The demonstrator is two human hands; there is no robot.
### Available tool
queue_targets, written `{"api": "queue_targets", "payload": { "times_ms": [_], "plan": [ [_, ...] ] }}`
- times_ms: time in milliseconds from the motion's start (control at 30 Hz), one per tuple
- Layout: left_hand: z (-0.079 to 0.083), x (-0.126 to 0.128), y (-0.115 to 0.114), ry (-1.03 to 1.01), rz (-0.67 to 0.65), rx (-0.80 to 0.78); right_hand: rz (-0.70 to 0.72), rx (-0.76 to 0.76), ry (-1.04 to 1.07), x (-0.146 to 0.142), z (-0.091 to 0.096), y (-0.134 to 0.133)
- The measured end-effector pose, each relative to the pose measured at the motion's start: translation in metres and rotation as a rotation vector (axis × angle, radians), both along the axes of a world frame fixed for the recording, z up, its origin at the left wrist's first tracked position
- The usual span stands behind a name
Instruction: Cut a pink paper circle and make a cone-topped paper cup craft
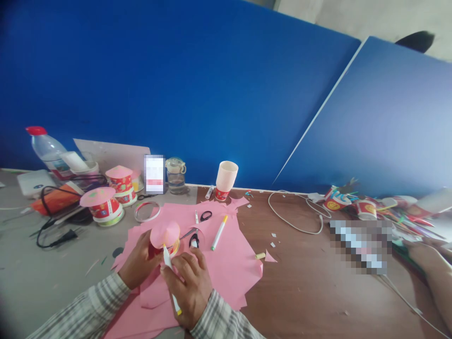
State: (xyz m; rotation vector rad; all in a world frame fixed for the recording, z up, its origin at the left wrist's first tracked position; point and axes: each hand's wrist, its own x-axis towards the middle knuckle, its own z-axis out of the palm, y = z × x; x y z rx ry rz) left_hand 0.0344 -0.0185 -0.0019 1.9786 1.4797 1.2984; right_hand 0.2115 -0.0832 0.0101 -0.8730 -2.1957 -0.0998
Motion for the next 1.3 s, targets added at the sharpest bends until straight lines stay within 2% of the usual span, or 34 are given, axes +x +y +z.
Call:
{"api": "queue_targets", "payload": {
  "times_ms": [267,600,933,1167,1300],
  "plan": [
    [-0.003,-0.001,0.000,0.009,0.018,-0.011,-0.007,0.019,0.023,0.000,-0.001,0.000],
    [0.000,0.000,-0.001,0.009,0.023,0.013,-0.033,0.028,0.094,0.001,0.002,0.000],
    [-0.003,-0.001,-0.001,-0.005,0.013,-0.007,-0.004,-0.004,0.036,0.002,0.005,-0.002],
    [0.006,0.002,-0.004,-0.092,-0.019,-0.072,-0.131,-0.034,0.253,0.001,0.000,0.002],
    [0.009,0.001,-0.004,-0.148,-0.066,-0.117,-0.111,-0.071,0.297,0.002,0.001,0.003]
  ]
}}
